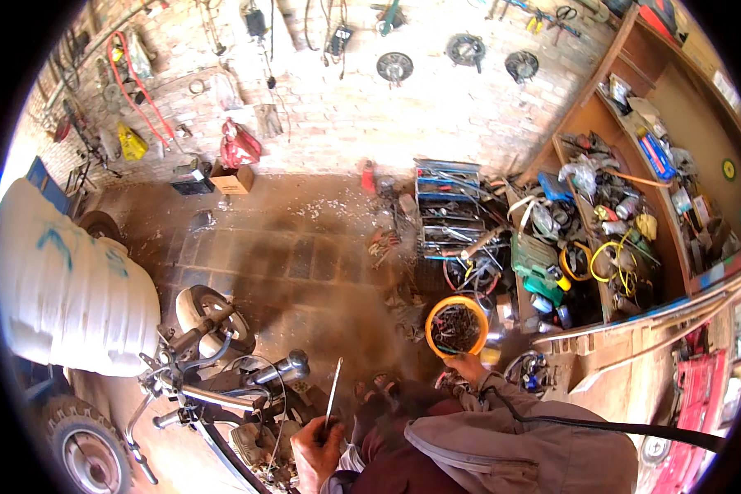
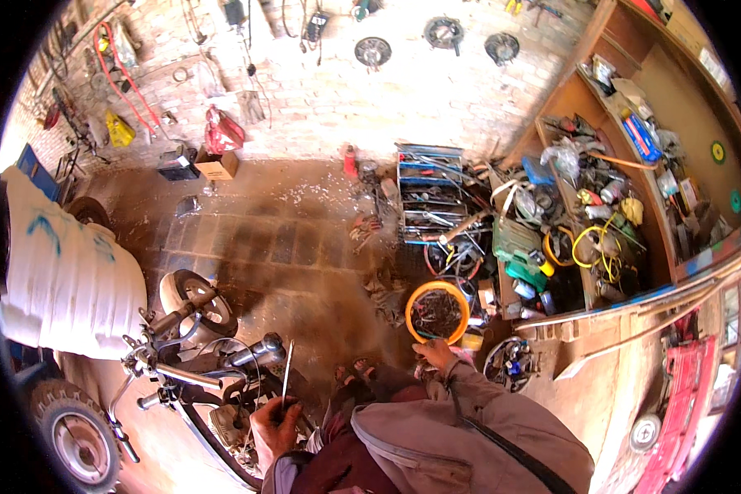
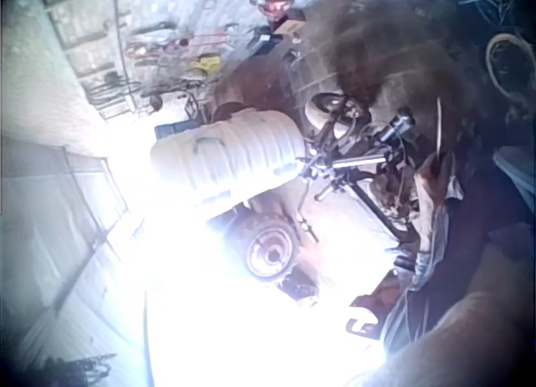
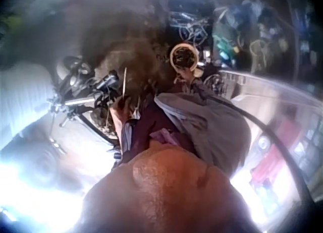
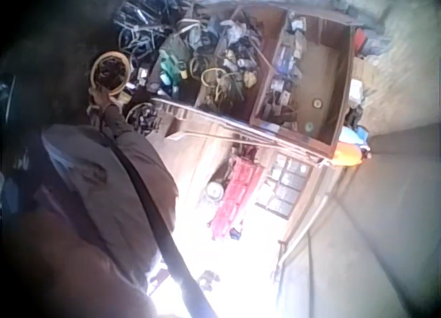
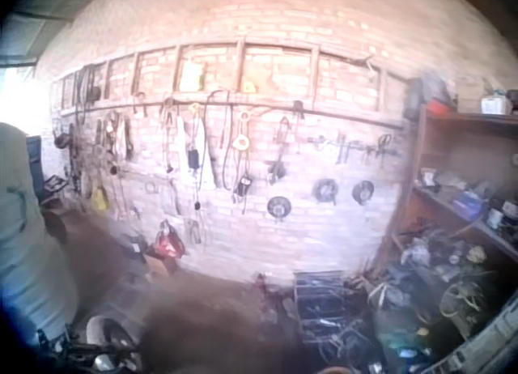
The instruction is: The person uses a screwdriver to work on a small black component attached to the motorcycle's handlebar. They then search through a bucket of parts and retrieve a small metal piece.
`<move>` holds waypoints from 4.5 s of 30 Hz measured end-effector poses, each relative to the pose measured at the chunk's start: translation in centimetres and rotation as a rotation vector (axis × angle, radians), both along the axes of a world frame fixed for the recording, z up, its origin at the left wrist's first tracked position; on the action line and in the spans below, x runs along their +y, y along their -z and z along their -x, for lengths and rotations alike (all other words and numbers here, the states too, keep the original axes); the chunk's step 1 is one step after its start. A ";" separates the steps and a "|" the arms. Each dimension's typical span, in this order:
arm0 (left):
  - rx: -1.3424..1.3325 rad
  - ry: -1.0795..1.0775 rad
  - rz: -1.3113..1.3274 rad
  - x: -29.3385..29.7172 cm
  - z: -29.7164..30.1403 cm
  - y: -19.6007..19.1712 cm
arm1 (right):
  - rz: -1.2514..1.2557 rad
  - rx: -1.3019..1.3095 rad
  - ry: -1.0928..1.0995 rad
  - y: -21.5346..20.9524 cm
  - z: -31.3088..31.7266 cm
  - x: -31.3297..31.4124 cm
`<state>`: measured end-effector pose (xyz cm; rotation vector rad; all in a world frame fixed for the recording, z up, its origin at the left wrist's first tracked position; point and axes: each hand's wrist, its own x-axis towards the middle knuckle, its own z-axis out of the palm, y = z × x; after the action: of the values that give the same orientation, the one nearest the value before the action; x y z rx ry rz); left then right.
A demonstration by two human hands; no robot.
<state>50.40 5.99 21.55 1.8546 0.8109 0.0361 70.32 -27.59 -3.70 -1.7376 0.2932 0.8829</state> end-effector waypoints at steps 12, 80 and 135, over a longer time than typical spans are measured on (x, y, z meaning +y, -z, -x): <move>-0.017 0.106 0.000 3.4 -2.2 2.3 | 0.125 -0.161 -0.052 -4.3 2.5 1.6; 0.700 0.004 0.794 -16.1 -29.4 53.0 | 0.984 -0.211 -0.415 49.6 -12.7 -13.8; 0.558 0.239 0.863 -17.5 -28.7 33.7 | -0.001 -0.301 0.011 9.1 -8.3 -2.5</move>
<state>79.11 -11.51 -12.17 1.1094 0.7882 -0.8814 78.58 -30.09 -12.81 -1.8369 0.1028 0.6020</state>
